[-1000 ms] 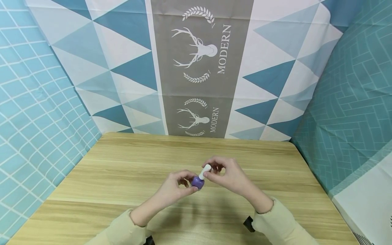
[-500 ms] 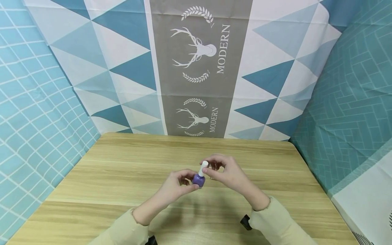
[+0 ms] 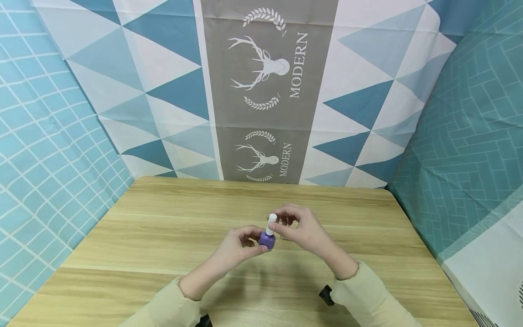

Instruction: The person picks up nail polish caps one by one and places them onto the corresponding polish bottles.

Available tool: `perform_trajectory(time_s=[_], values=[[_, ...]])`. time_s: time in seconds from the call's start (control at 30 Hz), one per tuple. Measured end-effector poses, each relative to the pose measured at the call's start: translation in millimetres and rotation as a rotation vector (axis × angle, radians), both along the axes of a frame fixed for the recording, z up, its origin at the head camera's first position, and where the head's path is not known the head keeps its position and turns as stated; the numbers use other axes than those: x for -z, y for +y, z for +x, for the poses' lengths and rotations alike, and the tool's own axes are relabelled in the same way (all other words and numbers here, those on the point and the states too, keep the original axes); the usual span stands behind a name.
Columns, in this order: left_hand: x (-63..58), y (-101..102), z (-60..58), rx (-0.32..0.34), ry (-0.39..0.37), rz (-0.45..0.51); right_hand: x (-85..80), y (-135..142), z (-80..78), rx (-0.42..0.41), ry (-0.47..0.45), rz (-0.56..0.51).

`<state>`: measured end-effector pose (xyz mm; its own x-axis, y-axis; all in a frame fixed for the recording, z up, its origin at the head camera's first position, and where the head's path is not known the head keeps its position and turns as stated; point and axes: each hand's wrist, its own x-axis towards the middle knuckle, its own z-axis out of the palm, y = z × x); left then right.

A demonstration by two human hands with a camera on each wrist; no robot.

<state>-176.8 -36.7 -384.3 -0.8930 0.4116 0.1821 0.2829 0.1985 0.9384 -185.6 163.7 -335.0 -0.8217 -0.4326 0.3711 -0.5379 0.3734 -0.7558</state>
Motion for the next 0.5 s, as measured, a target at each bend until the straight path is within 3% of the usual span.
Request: perform_trajectory(time_s=[0.13, 0.33, 0.5], values=[[-4.2, 1.6, 2.1, -0.006, -0.009, -0.010, -5.9, -2.1, 3.6, 0.013, 0.015, 0.007], [-20.1, 2.6, 11.2, 0.001, -0.023, 0.009, -21.4, -8.7, 14.2, 0.030, 0.034, 0.013], [-9.6, 4.1, 6.0, -0.008, -0.025, 0.007, -24.7, -10.5, 16.8, 0.046, 0.026, 0.011]])
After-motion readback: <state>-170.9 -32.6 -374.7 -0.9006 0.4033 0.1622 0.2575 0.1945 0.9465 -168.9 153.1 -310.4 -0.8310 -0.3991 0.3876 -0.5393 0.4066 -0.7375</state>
